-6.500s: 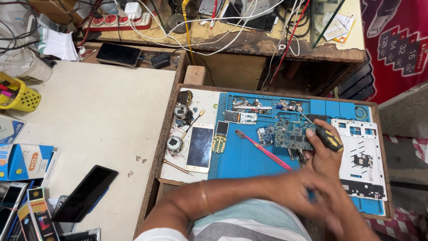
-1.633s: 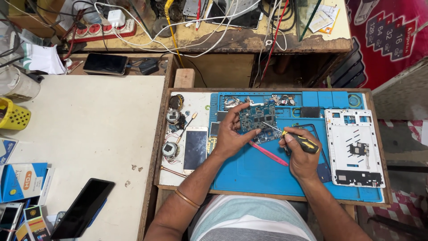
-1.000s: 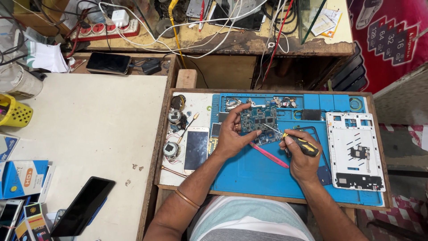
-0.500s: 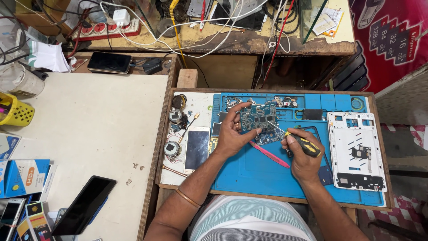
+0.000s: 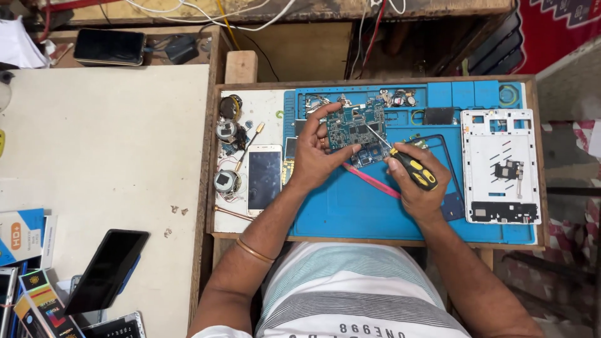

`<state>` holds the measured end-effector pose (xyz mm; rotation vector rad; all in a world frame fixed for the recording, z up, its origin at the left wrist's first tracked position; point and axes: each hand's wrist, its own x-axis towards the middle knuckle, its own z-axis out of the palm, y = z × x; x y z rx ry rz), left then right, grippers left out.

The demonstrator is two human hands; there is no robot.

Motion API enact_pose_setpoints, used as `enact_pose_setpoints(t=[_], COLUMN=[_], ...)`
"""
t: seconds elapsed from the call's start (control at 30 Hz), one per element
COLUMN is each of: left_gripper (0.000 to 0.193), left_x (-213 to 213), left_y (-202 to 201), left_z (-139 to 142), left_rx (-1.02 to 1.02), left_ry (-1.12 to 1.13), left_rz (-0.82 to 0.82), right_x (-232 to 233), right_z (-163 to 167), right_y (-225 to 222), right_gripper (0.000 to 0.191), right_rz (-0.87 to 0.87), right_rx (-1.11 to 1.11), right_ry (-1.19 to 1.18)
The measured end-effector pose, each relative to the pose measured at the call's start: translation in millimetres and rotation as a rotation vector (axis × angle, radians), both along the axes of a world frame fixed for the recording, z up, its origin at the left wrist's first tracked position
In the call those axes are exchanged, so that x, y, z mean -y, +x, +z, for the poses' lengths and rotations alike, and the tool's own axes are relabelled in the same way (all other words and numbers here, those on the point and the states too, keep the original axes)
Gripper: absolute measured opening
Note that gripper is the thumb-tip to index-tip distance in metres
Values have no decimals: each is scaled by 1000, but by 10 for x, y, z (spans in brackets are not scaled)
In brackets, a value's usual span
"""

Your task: The person uses a screwdriver to remove screws from a small circuit board, then flips the board over and continues unscrewing components. The board is handled repeatedly and placed on a blue work mat.

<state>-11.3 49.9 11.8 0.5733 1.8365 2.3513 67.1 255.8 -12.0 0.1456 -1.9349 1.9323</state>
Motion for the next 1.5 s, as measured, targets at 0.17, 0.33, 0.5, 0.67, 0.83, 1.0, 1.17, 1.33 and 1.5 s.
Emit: enact_pose_setpoints(t=[0.17,0.33,0.5,0.67,0.83,1.0,1.17,1.33,1.5], left_gripper=[80,78,78,78,77,77,77,76,75], left_x=[-19,-25,-4,2,-9,-8,-10,-4,-20], left_y=[-17,-34,-14,-4,-20,-22,-11,-17,-29], left_z=[17,73,97,88,90,116,127,104,75], left_rx=[36,34,41,43,39,25,7,17,-18], left_ry=[15,33,12,13,9,74,30,16,-44], left_rz=[27,53,35,23,36,44,29,51,76], right_x=[-2,9,22,21,11,4,3,-9,-23], right_z=[24,80,87,84,77,59,63,83,91], right_y=[1,15,19,16,1,4,-6,3,-4], right_gripper=[29,27,28,28,28,28,29,28,29], right_rz=[1,-5,-38,-32,-25,-23,-28,-23,-33], right_rx=[28,22,13,23,13,10,14,21,45], right_ry=[19,75,83,89,69,76,62,91,140])
